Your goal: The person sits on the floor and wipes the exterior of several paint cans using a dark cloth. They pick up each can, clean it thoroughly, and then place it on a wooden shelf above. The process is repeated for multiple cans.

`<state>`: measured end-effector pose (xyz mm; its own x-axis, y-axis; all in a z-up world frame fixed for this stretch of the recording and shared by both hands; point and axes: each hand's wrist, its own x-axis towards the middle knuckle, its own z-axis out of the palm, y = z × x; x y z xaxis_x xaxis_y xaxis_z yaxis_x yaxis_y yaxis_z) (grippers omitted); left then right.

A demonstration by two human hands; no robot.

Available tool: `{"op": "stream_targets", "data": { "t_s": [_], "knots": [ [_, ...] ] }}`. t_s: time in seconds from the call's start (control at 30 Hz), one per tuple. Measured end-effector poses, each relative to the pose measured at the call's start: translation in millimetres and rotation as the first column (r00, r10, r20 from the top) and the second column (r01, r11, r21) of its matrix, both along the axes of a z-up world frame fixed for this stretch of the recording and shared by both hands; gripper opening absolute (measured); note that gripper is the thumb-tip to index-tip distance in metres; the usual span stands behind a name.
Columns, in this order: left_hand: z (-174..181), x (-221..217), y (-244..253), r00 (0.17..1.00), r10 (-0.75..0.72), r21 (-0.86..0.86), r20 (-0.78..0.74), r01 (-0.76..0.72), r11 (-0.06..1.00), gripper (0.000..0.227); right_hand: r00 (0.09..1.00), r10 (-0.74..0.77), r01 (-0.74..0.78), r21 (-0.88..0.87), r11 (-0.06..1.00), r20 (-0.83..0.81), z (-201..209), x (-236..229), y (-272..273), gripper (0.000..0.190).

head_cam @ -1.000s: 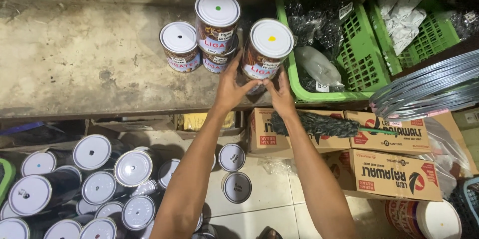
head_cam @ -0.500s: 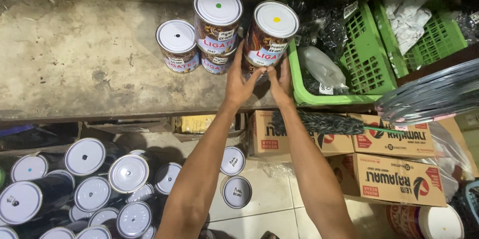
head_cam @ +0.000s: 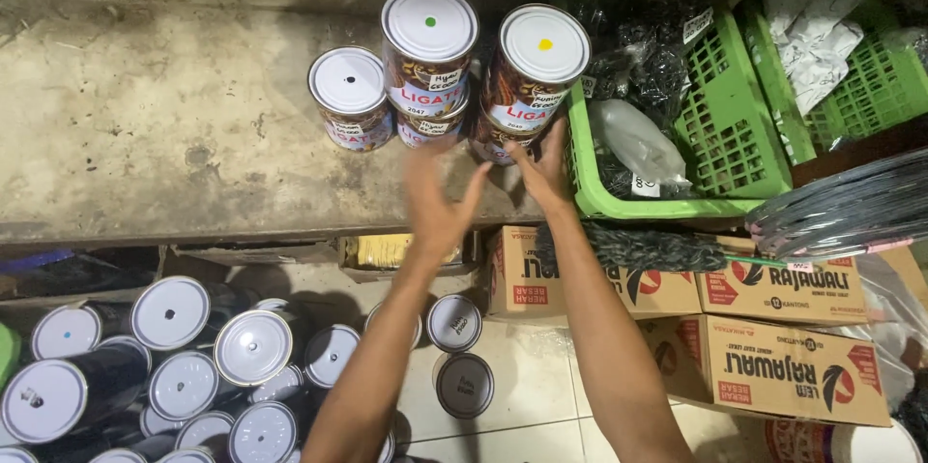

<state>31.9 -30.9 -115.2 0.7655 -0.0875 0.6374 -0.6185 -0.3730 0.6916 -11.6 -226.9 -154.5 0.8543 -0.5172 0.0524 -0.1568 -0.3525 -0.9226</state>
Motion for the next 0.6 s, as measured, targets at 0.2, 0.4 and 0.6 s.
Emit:
{"op": "stream_targets", "data": {
  "t_s": [0.2, 0.4, 0.6],
  "knots": [
    [90.2, 62.5, 63.2, 0.998, 0.024, 0.335, -0.06, -0.003, 0.942, 0.117, 0.992, 0.018, -0.017, -0.012, 1.0, 0.127, -14.5, 30.7, 2.5, 0.11],
    [91.6, 78.0, 62.5, 0.981, 0.003, 0.473, -0.192, 0.09, 0.876, 0.097, 0.977, 0.076, -0.05, -0.131, 0.99, 0.2, -3.6, 43.9, 15.1, 0.103],
    [111.9, 70.1, 63.4, 0.968, 0.048, 0.543, -0.245, 0.096, 0.834, 0.099, 0.988, 0.083, -0.064, -0.142, 0.988, 0.132, 6.8, 38.4, 16.3, 0.105]
  ]
}}
